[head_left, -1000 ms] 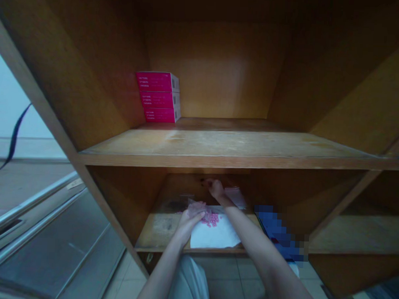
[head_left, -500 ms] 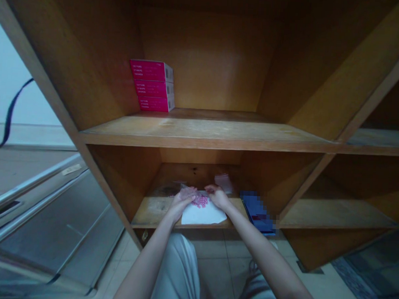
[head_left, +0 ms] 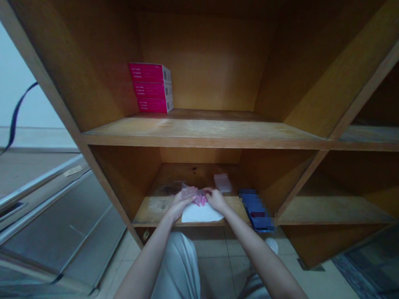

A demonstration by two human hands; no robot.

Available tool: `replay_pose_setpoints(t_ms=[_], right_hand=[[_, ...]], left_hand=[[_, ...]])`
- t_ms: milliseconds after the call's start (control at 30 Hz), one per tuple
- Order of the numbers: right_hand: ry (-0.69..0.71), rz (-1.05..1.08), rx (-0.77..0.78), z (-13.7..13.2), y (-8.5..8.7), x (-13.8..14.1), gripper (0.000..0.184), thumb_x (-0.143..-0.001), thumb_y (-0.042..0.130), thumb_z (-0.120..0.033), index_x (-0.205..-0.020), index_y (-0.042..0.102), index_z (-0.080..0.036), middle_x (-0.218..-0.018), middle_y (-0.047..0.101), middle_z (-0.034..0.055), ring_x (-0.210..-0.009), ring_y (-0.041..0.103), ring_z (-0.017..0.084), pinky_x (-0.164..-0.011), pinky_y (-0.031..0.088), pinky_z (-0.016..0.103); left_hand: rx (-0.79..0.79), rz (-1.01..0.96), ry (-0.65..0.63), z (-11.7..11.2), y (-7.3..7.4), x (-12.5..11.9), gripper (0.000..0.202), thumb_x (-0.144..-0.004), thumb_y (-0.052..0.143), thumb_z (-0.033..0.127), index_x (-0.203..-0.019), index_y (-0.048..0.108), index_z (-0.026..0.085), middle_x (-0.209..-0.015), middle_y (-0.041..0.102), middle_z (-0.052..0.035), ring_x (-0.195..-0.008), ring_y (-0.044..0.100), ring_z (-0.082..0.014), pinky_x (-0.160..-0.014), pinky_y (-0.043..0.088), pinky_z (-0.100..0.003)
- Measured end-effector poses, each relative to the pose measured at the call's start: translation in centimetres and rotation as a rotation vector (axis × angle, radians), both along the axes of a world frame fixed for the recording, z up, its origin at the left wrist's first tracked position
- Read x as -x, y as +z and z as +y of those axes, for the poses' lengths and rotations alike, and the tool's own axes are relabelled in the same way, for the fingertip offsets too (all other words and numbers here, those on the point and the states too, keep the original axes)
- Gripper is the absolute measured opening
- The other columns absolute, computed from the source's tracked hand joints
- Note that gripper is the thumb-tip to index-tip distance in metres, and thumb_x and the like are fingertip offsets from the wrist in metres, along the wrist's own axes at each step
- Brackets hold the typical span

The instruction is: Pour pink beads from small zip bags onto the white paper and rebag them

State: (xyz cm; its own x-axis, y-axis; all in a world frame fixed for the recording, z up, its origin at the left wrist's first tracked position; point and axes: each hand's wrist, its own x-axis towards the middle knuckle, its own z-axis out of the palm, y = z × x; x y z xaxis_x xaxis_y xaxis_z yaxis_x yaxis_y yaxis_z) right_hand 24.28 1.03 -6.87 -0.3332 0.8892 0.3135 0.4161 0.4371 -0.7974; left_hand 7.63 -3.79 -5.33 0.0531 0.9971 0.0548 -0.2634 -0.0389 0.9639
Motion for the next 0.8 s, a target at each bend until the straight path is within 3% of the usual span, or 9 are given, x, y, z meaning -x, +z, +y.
replay_pose_setpoints(t_ms=[167,400,800], right_hand=[[0.0,0.021,-0.045,-0.9,0.2,-0.4,0.027,-0.072,0.044,-0.008,-0.089,0.063,-0.016,-0.091,0.065,0.0068,-0.086,0.058,0.017,-0.08,0.042,0.029],[-0.006,-0.015,-0.222,-2.2,0.8,-0.5,0.006,-0.07,0.058,-0.019,-0.071,0.064,-0.017,-0.088,0.059,0.0064,-0.086,0.054,0.017,-0.076,0.041,0.027],[0.049,-0.079,-0.242,-2.2,1.0,0.5,0.017,-0.077,0.053,-0.02,-0.072,0.069,-0.024,-0.086,0.061,0.0037,-0.087,0.054,0.015,-0.076,0.039,0.025]], left_hand=[[-0.027,0.059,0.008,-0.3,0.3,-0.2,0.046,-0.055,0.072,0.025,-0.097,0.059,0.012,-0.112,0.057,-0.0147,-0.103,0.053,-0.0237,-0.093,0.036,-0.037],[-0.033,0.085,0.028,-0.5,0.9,-0.3,0.043,-0.056,0.071,0.026,-0.095,0.06,0.011,-0.11,0.059,-0.0144,-0.103,0.053,-0.0234,-0.093,0.036,-0.036],[-0.052,0.102,0.026,-0.4,0.8,-0.1,0.039,-0.059,0.069,0.027,-0.095,0.061,0.013,-0.108,0.06,-0.0128,-0.101,0.054,-0.0228,-0.093,0.036,-0.036]])
